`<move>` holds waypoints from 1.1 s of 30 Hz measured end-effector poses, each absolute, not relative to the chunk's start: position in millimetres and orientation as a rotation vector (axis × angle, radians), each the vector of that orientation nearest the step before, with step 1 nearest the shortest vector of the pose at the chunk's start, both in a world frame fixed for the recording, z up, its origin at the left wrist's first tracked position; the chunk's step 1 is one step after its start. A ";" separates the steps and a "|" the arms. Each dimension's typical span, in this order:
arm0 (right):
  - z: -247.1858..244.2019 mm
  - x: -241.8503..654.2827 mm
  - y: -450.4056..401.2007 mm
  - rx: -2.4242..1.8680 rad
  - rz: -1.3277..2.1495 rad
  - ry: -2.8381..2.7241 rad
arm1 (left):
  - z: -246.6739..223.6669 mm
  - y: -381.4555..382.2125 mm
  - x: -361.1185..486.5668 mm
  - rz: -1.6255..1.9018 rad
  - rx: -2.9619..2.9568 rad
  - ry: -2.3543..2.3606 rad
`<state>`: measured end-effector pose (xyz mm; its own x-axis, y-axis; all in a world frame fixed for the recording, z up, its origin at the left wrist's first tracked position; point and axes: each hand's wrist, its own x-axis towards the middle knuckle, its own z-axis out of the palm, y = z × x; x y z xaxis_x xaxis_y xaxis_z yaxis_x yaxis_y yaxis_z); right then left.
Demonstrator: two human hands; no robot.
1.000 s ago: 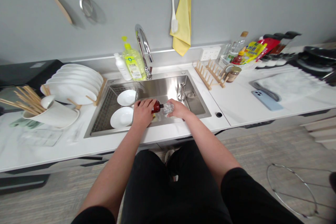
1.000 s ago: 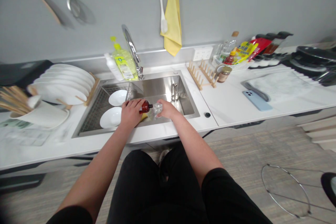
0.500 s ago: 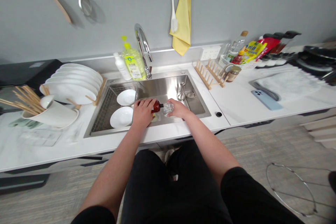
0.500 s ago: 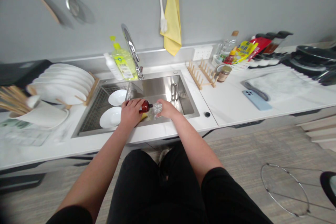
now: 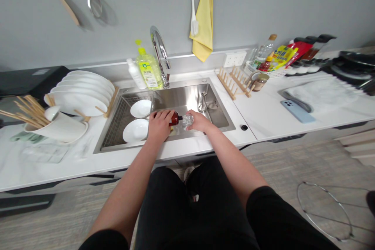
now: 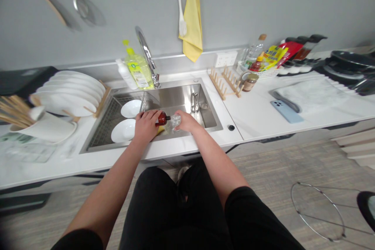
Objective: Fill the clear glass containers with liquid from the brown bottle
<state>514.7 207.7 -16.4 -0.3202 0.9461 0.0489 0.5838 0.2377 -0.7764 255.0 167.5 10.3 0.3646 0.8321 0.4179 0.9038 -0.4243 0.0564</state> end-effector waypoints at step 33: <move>-19.3 514.6 208.6 -1.404 0.877 -2.009 | 8.2 168.9 254.6 -0.593 -2.430 -1.565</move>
<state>514.6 208.6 -19.3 -0.3181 0.9463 0.0580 0.6010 0.2486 -0.7596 254.6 168.9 8.2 0.3627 0.8275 0.4287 0.9039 -0.4244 0.0544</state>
